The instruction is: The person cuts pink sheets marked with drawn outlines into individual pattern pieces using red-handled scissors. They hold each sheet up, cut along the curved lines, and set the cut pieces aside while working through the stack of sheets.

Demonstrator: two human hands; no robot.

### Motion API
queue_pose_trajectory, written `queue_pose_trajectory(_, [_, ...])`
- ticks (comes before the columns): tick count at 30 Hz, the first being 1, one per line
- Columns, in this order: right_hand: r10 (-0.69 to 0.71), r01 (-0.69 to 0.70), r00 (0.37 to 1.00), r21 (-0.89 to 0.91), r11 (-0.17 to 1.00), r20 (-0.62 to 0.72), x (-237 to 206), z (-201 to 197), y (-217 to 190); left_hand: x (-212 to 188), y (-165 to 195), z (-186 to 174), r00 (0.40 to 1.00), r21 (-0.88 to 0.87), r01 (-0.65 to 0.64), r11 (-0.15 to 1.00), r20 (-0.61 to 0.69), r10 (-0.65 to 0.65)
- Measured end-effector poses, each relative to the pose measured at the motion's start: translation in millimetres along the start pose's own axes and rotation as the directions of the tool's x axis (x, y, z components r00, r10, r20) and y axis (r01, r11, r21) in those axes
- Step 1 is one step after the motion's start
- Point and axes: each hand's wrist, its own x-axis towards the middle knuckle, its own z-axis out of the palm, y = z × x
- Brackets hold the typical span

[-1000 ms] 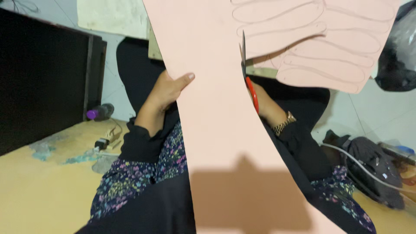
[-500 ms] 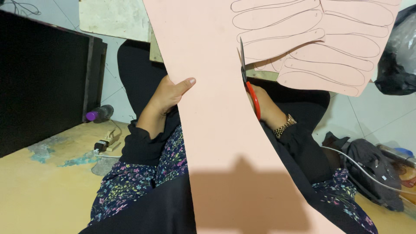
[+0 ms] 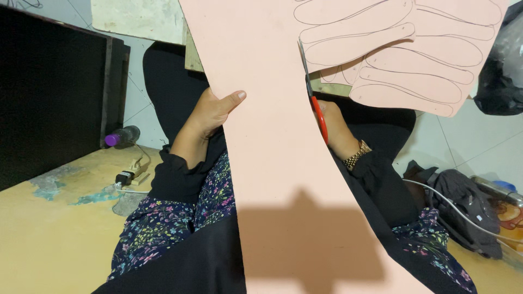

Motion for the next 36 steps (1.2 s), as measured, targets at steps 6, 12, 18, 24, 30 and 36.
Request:
queue_pose_trajectory(6, [-0.062,0.068,0.997,-0.184,0.981,0.035,6.9,-3.9,3.4,-4.2,4.5,4.1,1.000,0.090,0.014,0.996,-0.011,-0.013])
queue_pose_trajectory(12, [-0.223,0.260,0.958,-0.217,0.941,0.180,13.2,-19.1,-11.1,-5.7,7.4,12.3,0.997,0.155,0.069,0.986,0.029,-0.074])
queue_pose_trajectory(18, [-0.055,0.060,0.998,-0.492,0.869,0.025,15.1,-17.6,-5.0,-4.5,4.5,9.8,0.996,0.142,0.068,0.988,0.048,-0.076])
queue_pose_trajectory(24, [-0.333,0.330,0.940,-0.469,0.819,0.080,15.7,-18.3,10.8,-3.0,4.6,7.7,0.994,0.183,0.107,0.977,0.005,-0.110])
queue_pose_trajectory(30, [-0.134,0.137,0.991,-0.200,0.970,0.029,17.9,-12.0,21.9,16.5,25.6,5.7,0.987,-0.205,0.075,0.976,-0.126,-0.102])
queue_pose_trajectory(36, [-0.246,0.278,0.960,-0.358,0.891,0.133,25.1,-18.7,10.7,25.5,44.3,7.7,0.988,0.253,0.107,0.962,-0.137,-0.074])
